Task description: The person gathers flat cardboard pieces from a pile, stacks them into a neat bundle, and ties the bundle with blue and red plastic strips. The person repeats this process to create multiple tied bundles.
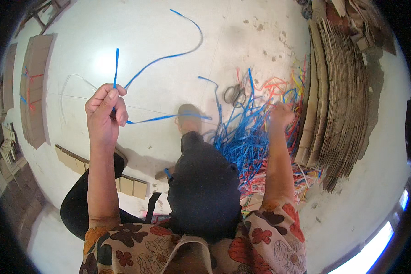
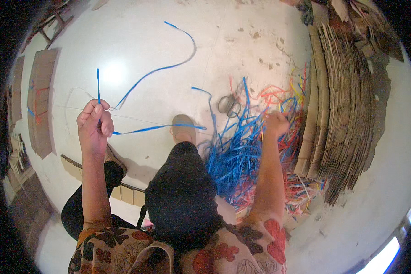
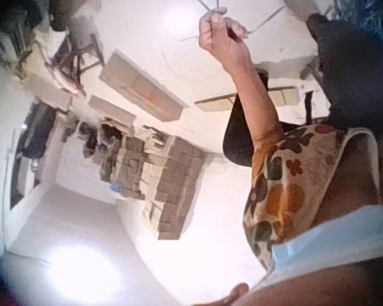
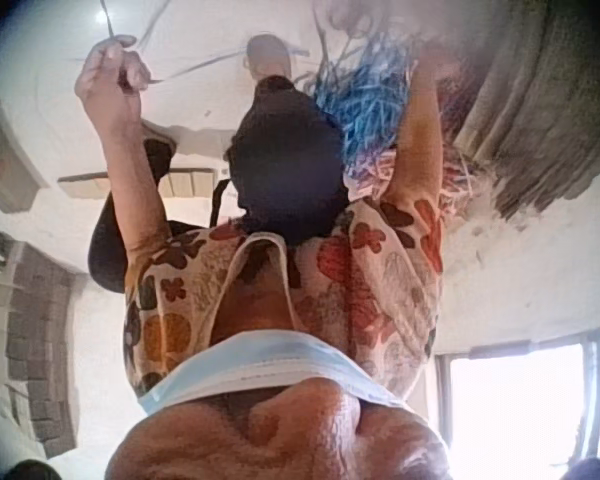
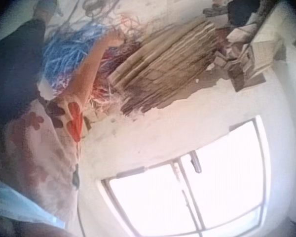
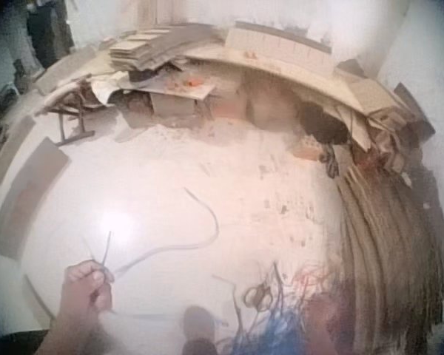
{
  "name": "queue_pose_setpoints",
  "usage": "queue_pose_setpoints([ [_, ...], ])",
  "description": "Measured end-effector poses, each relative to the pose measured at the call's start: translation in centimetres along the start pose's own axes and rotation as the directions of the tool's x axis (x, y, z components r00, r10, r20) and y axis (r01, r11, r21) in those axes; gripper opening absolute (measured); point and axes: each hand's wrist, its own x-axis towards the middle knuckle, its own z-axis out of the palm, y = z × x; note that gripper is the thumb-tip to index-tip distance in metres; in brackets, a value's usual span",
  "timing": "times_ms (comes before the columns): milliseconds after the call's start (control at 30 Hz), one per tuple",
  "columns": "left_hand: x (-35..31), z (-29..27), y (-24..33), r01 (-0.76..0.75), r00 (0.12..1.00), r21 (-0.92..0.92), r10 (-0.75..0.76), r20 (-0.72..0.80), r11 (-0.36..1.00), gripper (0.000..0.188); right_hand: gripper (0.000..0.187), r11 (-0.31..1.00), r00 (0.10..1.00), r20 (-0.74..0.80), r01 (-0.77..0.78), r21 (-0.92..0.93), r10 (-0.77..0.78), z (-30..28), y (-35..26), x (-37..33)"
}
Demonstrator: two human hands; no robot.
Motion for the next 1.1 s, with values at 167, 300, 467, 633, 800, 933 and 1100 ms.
queue_pose_setpoints([
  [167,-2.5,-0.2,3.5,-0.246,0.963,0.093,0.254,-0.094,0.965,0.022,0.040,0.845,0.821,0.200,0.524,0.105,-0.534,6.9,-18.1,-13.0],
  [300,-5.8,-1.2,7.9,-0.178,0.978,0.081,0.186,-0.097,0.981,0.019,0.037,0.849,0.710,0.637,0.503,-0.162,-0.300,13.7,-29.2,-22.8],
  [467,-10.6,-3.4,14.2,-0.212,0.969,0.202,0.233,-0.086,0.956,0.015,0.020,0.917,0.425,0.892,0.398,-0.031,-0.155,22.4,-34.7,-32.9],
  [633,-12.8,-6.3,14.6,-0.528,0.833,0.105,0.538,-0.131,0.843,0.012,0.014,0.990,0.230,0.967,0.116,0.083,-0.108,28.2,-35.4,-41.1],
  [800,-14.0,-8.3,14.0,-0.391,0.911,-0.008,0.386,-0.144,0.920,0.014,0.010,0.998,0.287,0.958,0.059,-0.023,0.005,31.3,-33.0,-44.3],
  [933,-13.9,-9.6,13.9,-0.362,0.919,0.011,0.358,-0.165,0.932,0.015,0.013,0.982,0.316,0.949,0.167,-0.084,0.027,32.2,-31.5,-46.3],
  [1100,-13.8,-10.3,13.9,-0.352,0.925,-0.030,0.342,-0.168,0.936,0.024,0.014,0.986,0.214,0.976,0.149,-0.072,0.039,33.1,-30.1,-47.0],
])
